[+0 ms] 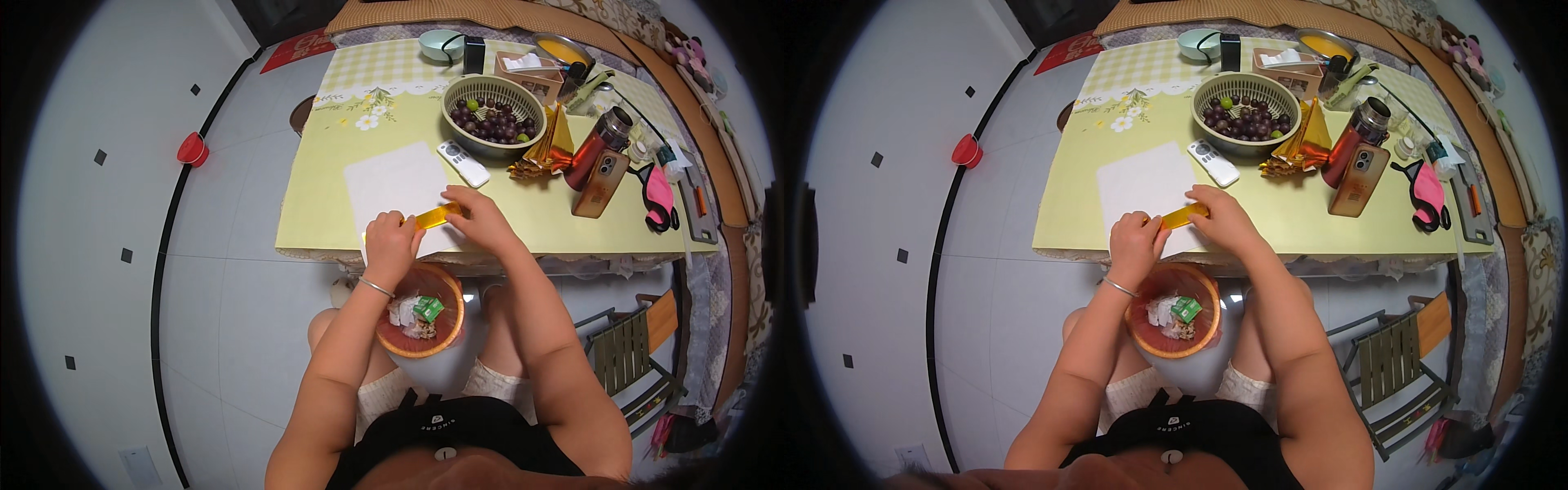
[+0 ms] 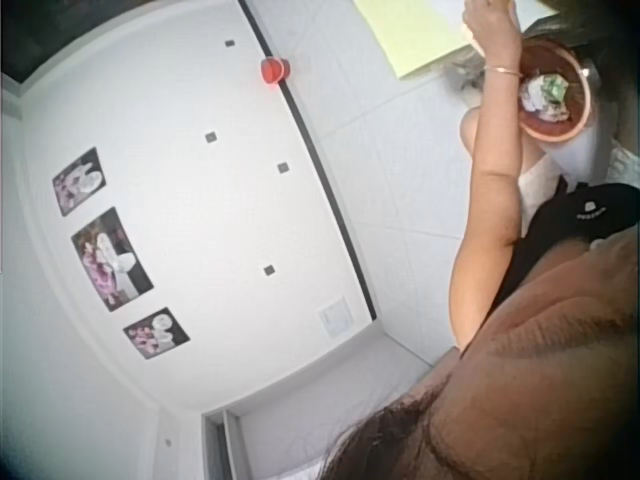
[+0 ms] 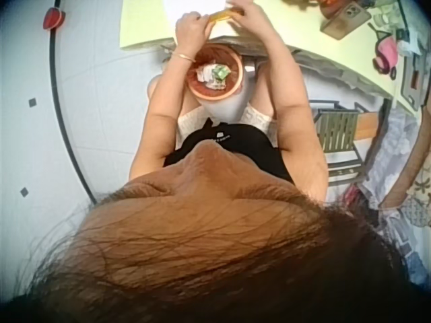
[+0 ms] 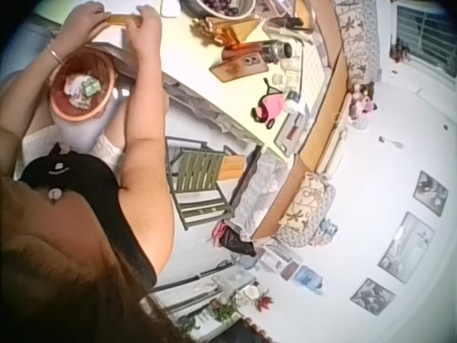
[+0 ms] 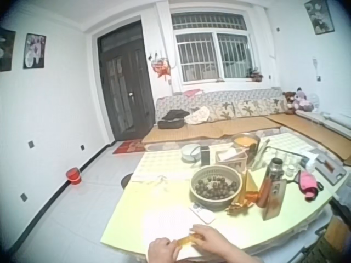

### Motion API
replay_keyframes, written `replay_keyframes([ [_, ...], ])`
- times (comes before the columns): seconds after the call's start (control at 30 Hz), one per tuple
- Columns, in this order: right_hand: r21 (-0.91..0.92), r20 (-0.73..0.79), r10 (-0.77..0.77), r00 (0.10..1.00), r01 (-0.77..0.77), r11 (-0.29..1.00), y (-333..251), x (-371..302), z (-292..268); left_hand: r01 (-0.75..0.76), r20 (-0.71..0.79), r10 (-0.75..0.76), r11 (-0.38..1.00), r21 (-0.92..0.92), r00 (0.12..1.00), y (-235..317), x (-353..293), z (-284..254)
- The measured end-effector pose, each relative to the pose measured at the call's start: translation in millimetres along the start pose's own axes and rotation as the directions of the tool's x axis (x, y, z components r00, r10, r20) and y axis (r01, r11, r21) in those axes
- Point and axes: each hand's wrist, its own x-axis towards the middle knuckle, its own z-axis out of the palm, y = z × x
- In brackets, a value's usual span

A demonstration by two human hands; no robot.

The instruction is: The person sits on the floor and folds rectangular sheets of gold-colored paper into triangular shapes. They place each finished folded piece into a small orange bowl held in their lap. The task involves repetitive folding and placing of the paper items.

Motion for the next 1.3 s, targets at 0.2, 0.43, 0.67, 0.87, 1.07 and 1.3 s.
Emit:
replay_keyframes([
  [0.2,0.422,0.031,0.174,0.984,-0.170,0.890,12.8,7.4,0.3,0.024,0.005,-0.024,1.000,0.000,1.000,-1.2,3.6,-6.2],
  [0.43,0.791,0.156,0.217,0.964,-0.253,0.557,-0.2,13.1,-3.1,0.031,-0.014,-0.031,1.000,-0.005,0.999,10.1,6.8,-12.7],
  [0.67,-0.115,-0.051,-0.286,0.957,0.279,0.953,-28.9,11.3,-2.2,0.001,-0.047,0.005,0.992,0.127,0.999,0.2,4.1,-3.4],
  [0.87,-0.505,0.045,-0.419,0.907,0.382,0.774,-26.5,11.8,5.3,-0.007,-0.086,0.015,0.996,0.091,0.996,4.6,5.4,-23.8],
  [1.07,-0.273,0.018,-0.483,0.875,0.469,0.840,-18.8,13.4,4.3,0.147,-0.124,-0.158,0.984,-0.097,0.980,-2.1,-2.6,-24.6],
  [1.3,-0.084,-0.063,-0.276,0.959,0.271,0.959,-13.9,15.0,-15.2,0.352,0.193,-0.453,0.299,-0.887,0.870,-50.7,-4.2,-53.4],
])
